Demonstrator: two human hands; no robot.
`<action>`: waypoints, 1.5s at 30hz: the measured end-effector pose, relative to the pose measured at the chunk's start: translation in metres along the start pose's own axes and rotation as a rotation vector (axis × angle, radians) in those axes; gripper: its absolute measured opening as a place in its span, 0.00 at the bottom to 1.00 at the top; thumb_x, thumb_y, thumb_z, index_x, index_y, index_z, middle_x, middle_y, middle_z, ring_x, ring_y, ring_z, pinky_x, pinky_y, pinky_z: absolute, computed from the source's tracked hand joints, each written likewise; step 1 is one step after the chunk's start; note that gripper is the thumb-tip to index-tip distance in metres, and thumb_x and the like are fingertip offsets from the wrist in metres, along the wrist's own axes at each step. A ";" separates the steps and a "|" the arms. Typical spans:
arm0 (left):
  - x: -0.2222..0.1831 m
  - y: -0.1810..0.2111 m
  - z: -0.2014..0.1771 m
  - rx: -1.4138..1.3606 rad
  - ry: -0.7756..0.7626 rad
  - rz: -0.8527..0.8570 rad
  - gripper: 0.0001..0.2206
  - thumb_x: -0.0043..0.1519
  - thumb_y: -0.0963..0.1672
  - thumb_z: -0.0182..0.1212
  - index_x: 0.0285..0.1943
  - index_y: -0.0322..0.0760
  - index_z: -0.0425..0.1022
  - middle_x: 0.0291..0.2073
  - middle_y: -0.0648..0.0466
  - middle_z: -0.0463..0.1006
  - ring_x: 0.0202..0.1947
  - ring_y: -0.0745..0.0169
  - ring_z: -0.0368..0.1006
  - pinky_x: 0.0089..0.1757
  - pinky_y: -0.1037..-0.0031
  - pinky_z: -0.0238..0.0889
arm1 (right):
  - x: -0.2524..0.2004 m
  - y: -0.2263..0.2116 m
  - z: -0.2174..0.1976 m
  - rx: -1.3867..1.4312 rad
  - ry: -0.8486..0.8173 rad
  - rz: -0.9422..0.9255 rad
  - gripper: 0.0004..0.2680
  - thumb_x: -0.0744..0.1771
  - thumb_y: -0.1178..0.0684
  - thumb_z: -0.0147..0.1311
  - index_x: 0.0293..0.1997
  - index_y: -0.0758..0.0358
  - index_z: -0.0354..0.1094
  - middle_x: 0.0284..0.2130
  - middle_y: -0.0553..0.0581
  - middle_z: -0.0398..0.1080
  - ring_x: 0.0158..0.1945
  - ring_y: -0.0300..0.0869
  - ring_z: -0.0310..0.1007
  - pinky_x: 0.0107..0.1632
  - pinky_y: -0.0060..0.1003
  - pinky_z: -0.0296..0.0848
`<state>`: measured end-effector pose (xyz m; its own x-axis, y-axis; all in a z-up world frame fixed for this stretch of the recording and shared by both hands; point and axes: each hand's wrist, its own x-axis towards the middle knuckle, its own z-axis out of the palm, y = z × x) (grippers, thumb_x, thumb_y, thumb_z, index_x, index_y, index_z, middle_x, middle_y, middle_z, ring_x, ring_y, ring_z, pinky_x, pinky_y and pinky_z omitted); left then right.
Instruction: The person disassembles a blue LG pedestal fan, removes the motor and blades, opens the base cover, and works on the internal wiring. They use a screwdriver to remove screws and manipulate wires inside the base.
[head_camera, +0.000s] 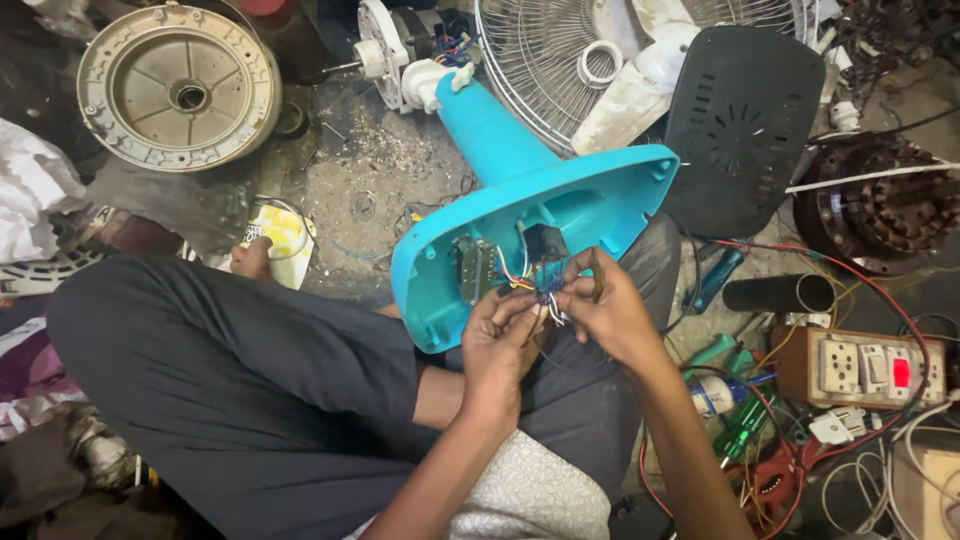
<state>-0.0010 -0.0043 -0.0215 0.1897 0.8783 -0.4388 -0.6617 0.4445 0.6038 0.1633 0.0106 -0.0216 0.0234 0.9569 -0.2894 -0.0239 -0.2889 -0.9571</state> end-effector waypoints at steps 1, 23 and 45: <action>0.000 -0.001 0.000 -0.012 0.000 -0.002 0.09 0.63 0.36 0.59 0.51 0.30 0.71 0.38 0.55 0.79 0.39 0.70 0.76 0.44 0.79 0.71 | -0.002 -0.002 -0.001 -0.037 0.008 0.034 0.09 0.66 0.59 0.57 0.46 0.64 0.60 0.27 0.51 0.69 0.21 0.32 0.64 0.19 0.27 0.61; 0.006 -0.019 -0.006 0.412 -0.049 0.248 0.05 0.66 0.40 0.67 0.39 0.32 0.75 0.32 0.60 0.73 0.33 0.78 0.63 0.34 0.84 0.57 | 0.002 -0.029 -0.016 -0.048 0.151 -0.190 0.05 0.68 0.56 0.58 0.38 0.68 0.72 0.28 0.50 0.72 0.32 0.32 0.70 0.37 0.27 0.69; -0.009 0.017 0.021 -0.148 0.224 -0.117 0.09 0.64 0.45 0.61 0.49 0.37 0.75 0.35 0.55 0.80 0.34 0.67 0.75 0.39 0.74 0.69 | -0.056 -0.060 0.034 -0.420 0.354 -0.276 0.05 0.66 0.61 0.60 0.44 0.65 0.76 0.33 0.49 0.70 0.33 0.31 0.65 0.34 0.25 0.64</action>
<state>0.0011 -0.0005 0.0065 0.1169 0.7542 -0.6462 -0.7463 0.4960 0.4439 0.1294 -0.0242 0.0529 0.3050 0.9510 0.0515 0.4248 -0.0874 -0.9011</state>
